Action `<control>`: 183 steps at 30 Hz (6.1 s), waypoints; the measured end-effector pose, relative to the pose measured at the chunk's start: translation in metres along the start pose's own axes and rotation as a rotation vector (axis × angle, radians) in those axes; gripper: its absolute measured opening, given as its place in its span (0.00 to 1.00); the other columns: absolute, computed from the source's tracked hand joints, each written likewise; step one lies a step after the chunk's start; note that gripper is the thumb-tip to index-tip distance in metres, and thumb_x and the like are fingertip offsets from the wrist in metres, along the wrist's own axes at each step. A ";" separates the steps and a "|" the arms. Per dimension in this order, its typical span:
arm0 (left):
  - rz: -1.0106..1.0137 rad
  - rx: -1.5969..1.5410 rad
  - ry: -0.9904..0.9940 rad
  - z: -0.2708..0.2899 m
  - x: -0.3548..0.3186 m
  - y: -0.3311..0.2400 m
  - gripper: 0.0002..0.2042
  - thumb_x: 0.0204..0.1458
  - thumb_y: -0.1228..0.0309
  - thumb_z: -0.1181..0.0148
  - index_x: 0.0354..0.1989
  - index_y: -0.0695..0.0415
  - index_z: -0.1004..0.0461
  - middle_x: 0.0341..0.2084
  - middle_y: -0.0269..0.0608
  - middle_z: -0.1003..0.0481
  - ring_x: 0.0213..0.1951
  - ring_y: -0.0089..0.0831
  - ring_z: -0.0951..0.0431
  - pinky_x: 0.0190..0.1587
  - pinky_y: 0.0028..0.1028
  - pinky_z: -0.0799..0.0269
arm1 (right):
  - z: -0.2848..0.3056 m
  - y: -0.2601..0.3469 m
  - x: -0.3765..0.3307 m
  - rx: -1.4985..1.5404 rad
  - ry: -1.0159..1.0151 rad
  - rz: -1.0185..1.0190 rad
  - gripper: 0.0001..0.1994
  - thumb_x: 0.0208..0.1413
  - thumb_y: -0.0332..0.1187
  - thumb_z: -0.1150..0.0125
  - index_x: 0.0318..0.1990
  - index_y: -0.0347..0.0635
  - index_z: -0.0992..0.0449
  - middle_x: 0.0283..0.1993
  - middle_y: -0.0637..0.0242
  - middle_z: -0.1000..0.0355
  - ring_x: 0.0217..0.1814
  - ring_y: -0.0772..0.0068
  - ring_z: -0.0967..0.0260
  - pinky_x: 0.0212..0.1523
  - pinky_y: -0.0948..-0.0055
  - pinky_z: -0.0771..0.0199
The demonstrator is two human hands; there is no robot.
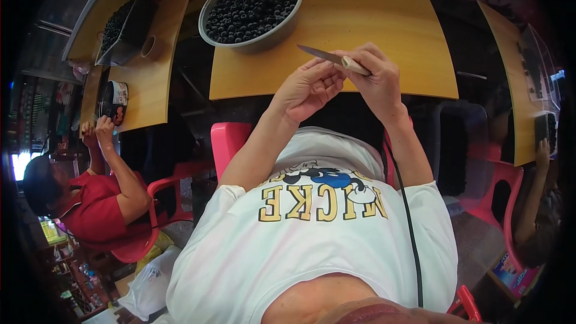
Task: Using a small knife to pit or slice small black fruits and placing them in a container.
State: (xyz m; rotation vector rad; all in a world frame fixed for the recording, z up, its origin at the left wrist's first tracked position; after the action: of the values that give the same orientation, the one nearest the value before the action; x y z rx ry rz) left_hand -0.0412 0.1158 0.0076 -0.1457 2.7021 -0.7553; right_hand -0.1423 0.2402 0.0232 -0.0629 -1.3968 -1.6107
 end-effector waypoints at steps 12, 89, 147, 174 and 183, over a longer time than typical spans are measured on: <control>-0.163 -0.131 0.012 0.011 0.005 -0.003 0.12 0.54 0.76 0.42 0.46 0.61 0.31 0.37 0.39 0.26 0.41 0.28 0.24 0.46 0.25 0.25 | -0.002 0.006 -0.001 -0.130 -0.045 0.193 0.13 0.40 0.20 0.31 0.37 0.40 0.21 0.29 0.64 0.29 0.28 0.70 0.29 0.28 0.76 0.30; -0.212 0.428 0.170 0.003 0.032 -0.134 0.12 0.59 0.76 0.49 0.49 0.66 0.30 0.43 0.46 0.25 0.34 0.25 0.23 0.41 0.21 0.22 | 0.019 -0.037 0.005 0.020 -0.170 -0.342 0.15 0.61 0.38 0.44 0.48 0.34 0.23 0.30 0.74 0.27 0.27 0.87 0.39 0.31 0.88 0.39; -0.197 -0.077 0.131 0.014 0.003 -0.019 0.10 0.56 0.74 0.44 0.45 0.61 0.31 0.36 0.41 0.25 0.34 0.22 0.23 0.38 0.18 0.22 | 0.001 0.002 0.001 -0.302 0.024 0.322 0.13 0.49 0.37 0.34 0.41 0.41 0.22 0.26 0.64 0.28 0.25 0.66 0.29 0.24 0.73 0.32; -0.242 -0.006 0.270 0.022 0.004 -0.025 0.06 0.54 0.77 0.41 0.36 0.57 0.33 0.36 0.43 0.27 0.33 0.24 0.27 0.35 0.19 0.27 | 0.003 0.000 0.001 -0.384 0.019 0.263 0.13 0.52 0.39 0.36 0.40 0.41 0.22 0.24 0.67 0.28 0.22 0.70 0.30 0.22 0.74 0.34; -0.230 -0.037 0.396 0.017 -0.006 -0.033 0.05 0.56 0.81 0.47 0.38 0.57 0.34 0.35 0.45 0.31 0.31 0.21 0.30 0.33 0.16 0.31 | 0.021 -0.052 0.010 -0.614 -0.122 0.060 0.15 0.56 0.41 0.39 0.39 0.37 0.21 0.25 0.64 0.27 0.23 0.69 0.31 0.24 0.74 0.34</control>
State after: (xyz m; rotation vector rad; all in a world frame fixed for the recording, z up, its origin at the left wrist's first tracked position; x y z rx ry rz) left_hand -0.0298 0.0809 0.0127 -0.3558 3.1135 -0.8790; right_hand -0.1936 0.2441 -0.0021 -0.5653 -0.9298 -1.9551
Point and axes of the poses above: each hand's wrist, its own x-axis towards the middle knuckle, its own z-axis out of the back of the hand, y = z × x, the point moved 1 cm from there along x, towards the middle knuckle
